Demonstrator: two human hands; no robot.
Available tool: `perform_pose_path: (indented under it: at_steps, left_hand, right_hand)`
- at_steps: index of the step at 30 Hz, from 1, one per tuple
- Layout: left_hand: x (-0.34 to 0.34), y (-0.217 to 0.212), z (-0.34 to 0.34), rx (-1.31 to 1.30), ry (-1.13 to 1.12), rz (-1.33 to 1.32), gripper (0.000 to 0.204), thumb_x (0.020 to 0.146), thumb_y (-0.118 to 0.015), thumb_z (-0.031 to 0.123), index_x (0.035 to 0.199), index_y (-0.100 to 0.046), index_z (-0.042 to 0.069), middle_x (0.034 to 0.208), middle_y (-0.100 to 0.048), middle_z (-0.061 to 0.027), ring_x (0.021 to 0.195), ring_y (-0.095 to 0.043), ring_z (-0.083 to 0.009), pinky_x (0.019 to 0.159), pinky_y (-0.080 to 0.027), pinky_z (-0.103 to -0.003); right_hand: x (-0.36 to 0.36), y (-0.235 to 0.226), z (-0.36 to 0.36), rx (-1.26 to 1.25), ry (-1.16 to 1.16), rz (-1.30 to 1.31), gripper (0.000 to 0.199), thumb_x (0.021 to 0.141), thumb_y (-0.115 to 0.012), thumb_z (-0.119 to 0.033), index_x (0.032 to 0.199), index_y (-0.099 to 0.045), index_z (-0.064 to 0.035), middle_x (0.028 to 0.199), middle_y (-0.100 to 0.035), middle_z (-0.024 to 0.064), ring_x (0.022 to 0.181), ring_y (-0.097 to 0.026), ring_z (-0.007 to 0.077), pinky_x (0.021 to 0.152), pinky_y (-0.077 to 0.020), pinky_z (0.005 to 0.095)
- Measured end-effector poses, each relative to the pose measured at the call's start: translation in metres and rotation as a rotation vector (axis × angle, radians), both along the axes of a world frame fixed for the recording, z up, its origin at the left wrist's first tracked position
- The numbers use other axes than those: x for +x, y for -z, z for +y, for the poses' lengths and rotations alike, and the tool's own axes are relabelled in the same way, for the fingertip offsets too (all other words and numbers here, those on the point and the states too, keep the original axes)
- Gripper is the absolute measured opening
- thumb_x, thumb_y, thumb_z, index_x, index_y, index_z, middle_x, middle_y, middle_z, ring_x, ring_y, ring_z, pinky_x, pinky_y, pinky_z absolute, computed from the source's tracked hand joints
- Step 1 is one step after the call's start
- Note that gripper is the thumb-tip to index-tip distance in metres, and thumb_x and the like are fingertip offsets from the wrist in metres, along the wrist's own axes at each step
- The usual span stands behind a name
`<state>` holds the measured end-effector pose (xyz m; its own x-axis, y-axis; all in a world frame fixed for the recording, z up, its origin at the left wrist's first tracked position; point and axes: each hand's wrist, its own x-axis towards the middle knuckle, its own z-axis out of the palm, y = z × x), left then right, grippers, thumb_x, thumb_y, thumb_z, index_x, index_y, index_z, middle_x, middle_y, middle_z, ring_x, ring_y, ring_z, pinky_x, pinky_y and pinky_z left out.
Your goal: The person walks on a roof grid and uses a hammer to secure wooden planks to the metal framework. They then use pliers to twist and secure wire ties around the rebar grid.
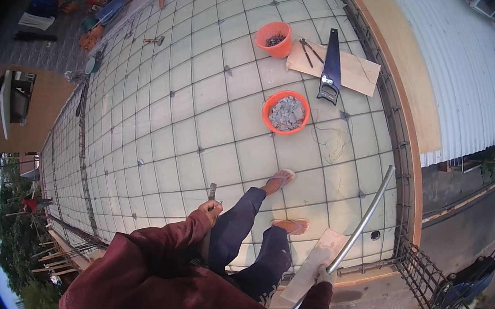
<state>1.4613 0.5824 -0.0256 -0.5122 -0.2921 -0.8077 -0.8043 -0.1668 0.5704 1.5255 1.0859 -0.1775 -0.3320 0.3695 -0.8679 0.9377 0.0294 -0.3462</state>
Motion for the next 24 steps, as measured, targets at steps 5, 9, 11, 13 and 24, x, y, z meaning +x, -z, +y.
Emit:
perform_pose_path:
  at_steps: [5, 9, 11, 13, 24]
  left_hand:
    - [0.018, -0.031, -0.087, 0.068, -0.188, -0.026, 0.018, 0.1, -0.062, 0.031, 0.092, -0.061, 0.015, 0.058, -0.046, 0.0036, 0.043, -0.04, -0.0097, 0.041, -0.032, -0.027]
    - [0.086, 0.007, -0.186, -0.006, -0.093, 0.07, 0.02, 0.096, -0.065, 0.034, 0.092, -0.063, 0.015, 0.063, -0.051, 0.003, 0.051, -0.048, -0.0101, 0.046, -0.039, -0.03]
    - [0.126, 0.036, -0.213, -0.163, 0.021, 0.097, 0.022, 0.094, -0.067, 0.036, 0.088, -0.064, 0.015, 0.067, -0.055, 0.0027, 0.056, -0.052, -0.0101, 0.052, -0.043, -0.031]
    - [0.178, 0.074, -0.248, -0.242, -0.059, 0.021, 0.014, 0.085, -0.078, 0.021, 0.08, -0.069, 0.012, 0.075, -0.066, 0.0032, 0.07, -0.057, -0.0056, 0.063, -0.047, -0.028]
    - [0.178, 0.111, -0.377, -0.489, 0.849, -0.195, 0.02, 0.093, -0.061, 0.027, 0.105, -0.069, 0.013, 0.097, -0.067, -0.0048, 0.091, -0.063, -0.0201, 0.077, -0.052, -0.036]
  right_hand:
    - [-0.052, -0.139, 0.0, -0.014, -0.098, -0.042, 0.02, 0.095, -0.068, -0.015, 0.097, -0.051, -0.0041, 0.055, -0.05, 0.0078, 0.038, -0.048, 0.0215, 0.034, -0.0421, 0.0367]
    - [-0.118, -0.219, -0.055, -0.014, -0.25, -0.095, 0.026, 0.095, -0.066, -0.024, 0.084, -0.053, -0.0036, 0.054, -0.052, 0.0095, 0.039, -0.05, 0.0229, 0.036, -0.0427, 0.039]
    - [-0.129, -0.239, -0.075, 0.011, -0.307, -0.134, 0.027, 0.094, -0.066, -0.024, 0.082, -0.054, -0.0029, 0.055, -0.052, 0.0095, 0.04, -0.05, 0.0223, 0.036, -0.0419, 0.0381]
    - [-0.157, -0.252, -0.125, -0.015, -0.381, -0.131, 0.024, 0.094, -0.068, -0.02, 0.086, -0.054, -0.002, 0.056, -0.052, 0.0084, 0.039, -0.048, 0.0206, 0.034, -0.0398, 0.0355]
    - [-0.267, -0.276, -0.325, 0.187, -0.805, 0.005, 0.026, 0.094, -0.067, -0.027, 0.084, -0.058, -0.0045, 0.055, -0.056, 0.0082, 0.041, -0.053, 0.0211, 0.037, -0.0417, 0.038]
